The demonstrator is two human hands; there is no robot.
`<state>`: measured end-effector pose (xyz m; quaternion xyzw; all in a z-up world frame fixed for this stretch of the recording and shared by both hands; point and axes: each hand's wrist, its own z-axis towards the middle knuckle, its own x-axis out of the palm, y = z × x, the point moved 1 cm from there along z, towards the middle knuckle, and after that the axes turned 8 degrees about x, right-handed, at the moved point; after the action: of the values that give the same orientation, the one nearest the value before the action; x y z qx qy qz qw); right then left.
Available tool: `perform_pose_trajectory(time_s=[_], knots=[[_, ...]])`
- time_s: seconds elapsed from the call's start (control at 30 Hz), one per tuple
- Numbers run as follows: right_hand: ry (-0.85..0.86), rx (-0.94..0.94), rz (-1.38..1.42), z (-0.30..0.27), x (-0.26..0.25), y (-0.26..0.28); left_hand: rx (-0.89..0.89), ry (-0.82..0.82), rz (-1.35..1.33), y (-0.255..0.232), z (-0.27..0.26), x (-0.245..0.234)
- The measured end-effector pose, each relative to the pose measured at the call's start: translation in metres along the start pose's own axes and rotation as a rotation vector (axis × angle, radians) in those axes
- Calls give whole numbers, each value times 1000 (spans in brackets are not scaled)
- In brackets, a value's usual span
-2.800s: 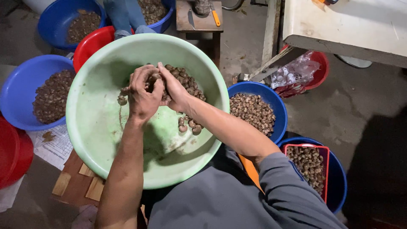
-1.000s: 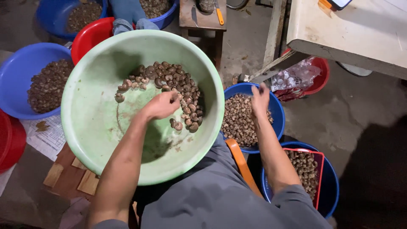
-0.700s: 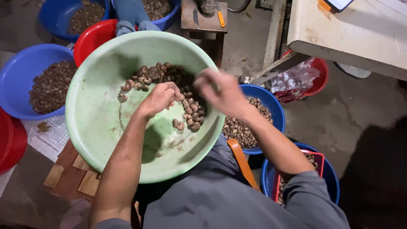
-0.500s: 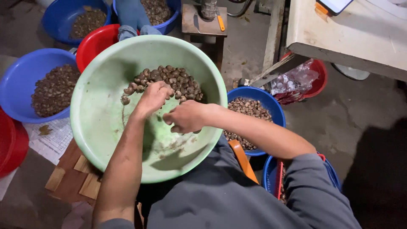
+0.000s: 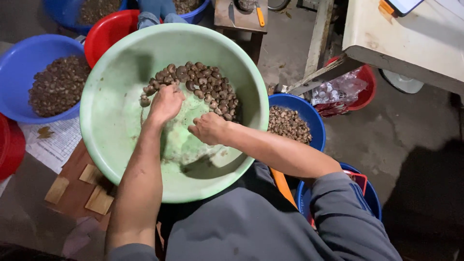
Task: Sort nuts in a large basin and move them into various containers based on quality or size.
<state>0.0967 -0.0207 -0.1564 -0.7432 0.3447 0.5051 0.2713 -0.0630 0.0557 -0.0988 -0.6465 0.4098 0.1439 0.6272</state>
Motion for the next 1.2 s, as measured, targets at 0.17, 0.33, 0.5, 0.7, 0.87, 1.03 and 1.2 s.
perform_pose_trajectory(time_s=[0.17, 0.33, 0.5, 0.7, 0.87, 1.03, 1.2], knots=[[-17, 36, -107, 3, 18, 0, -4, 29, -27, 3, 0, 7], [-5, 40, -43, -3, 8, 0, 9, 48, -22, -24, -18, -4], [-45, 143, 105, -22, -31, -25, 19, 200, 9, -30, -22, 11], [-105, 445, 458, -13, -44, -87, 41, 495, 199, -66, -45, 14], [-183, 455, 642, -15, -40, -91, 103, 634, 217, -102, -59, 22], [-151, 427, 714, -15, -32, -91, 161, 677, 497, -55, -34, 82], [-158, 405, 725, -22, -40, -86, 157, 664, 549, -55, -38, 84]])
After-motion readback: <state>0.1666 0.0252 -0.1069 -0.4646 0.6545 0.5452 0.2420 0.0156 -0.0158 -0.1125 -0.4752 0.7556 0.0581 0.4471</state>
